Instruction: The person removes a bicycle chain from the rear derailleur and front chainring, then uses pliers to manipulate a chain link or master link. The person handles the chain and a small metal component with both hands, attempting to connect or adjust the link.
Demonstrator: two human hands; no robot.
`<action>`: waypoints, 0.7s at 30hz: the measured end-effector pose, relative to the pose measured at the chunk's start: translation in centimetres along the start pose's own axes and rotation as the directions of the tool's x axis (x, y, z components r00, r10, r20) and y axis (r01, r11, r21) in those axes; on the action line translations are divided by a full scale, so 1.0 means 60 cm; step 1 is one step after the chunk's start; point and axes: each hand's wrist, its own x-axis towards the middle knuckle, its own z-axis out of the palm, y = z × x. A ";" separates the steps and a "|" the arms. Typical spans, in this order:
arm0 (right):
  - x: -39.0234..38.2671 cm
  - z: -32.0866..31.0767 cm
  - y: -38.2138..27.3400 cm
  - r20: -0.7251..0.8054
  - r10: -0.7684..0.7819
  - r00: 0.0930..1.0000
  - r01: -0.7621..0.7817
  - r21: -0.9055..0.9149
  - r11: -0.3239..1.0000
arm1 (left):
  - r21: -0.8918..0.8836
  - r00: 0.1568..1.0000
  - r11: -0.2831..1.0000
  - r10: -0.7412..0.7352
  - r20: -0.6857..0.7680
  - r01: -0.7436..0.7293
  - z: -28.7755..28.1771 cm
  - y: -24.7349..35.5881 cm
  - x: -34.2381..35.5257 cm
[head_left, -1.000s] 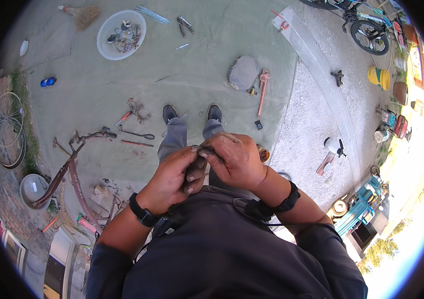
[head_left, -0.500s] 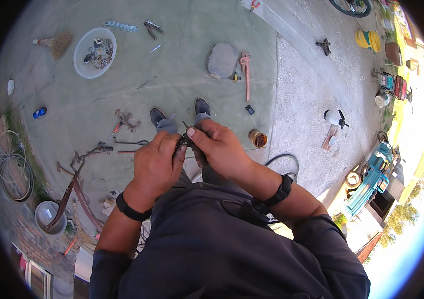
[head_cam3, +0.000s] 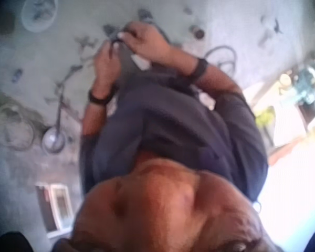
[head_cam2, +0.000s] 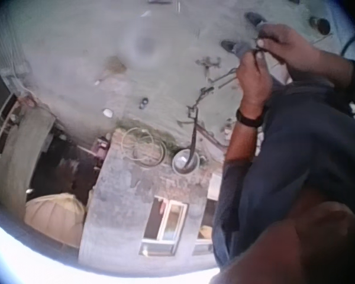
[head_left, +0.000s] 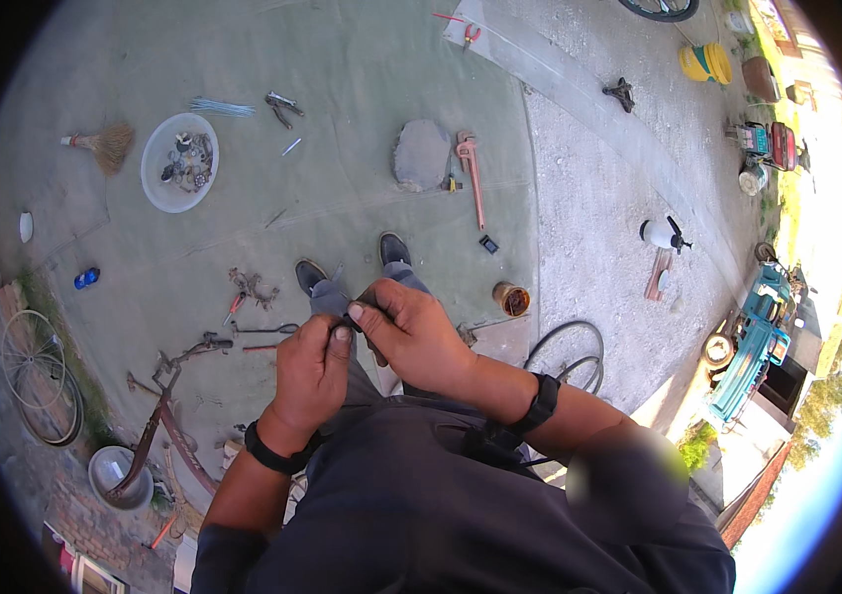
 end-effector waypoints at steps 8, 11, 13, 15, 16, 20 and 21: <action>-0.001 -0.001 -0.032 0.042 -0.299 0.953 0.301 -0.230 0.926 | -0.562 0.935 0.750 -0.322 0.151 0.349 -0.009 0.023 -0.023; -0.003 0.010 -0.040 0.107 -0.344 0.933 0.360 -0.254 0.898 | -0.675 0.916 0.628 -0.345 0.205 0.387 -0.019 0.023 -0.039; -0.002 0.015 -0.045 0.146 -0.379 0.914 0.405 -0.287 0.868 | -0.742 0.919 0.556 -0.327 0.218 0.374 -0.026 0.022 -0.048; -0.002 0.025 -0.053 0.188 -0.404 0.895 0.444 -0.310 0.841 | -0.779 0.917 0.507 -0.336 0.215 0.368 -0.034 0.024 -0.059; 0.001 0.031 -0.059 0.201 -0.432 0.879 0.476 -0.322 0.818 | -0.802 0.920 0.481 -0.334 0.205 0.353 -0.040 0.023 -0.064; 0.009 0.060 -0.084 0.288 -0.540 0.791 0.612 -0.356 0.706 | -0.894 0.907 0.248 -0.299 0.296 0.373 -0.076 0.015 -0.088; 0.012 0.069 -0.092 0.315 -0.570 0.759 0.651 -0.353 0.672 | -0.910 0.913 0.180 -0.245 0.327 0.374 -0.090 0.010 -0.095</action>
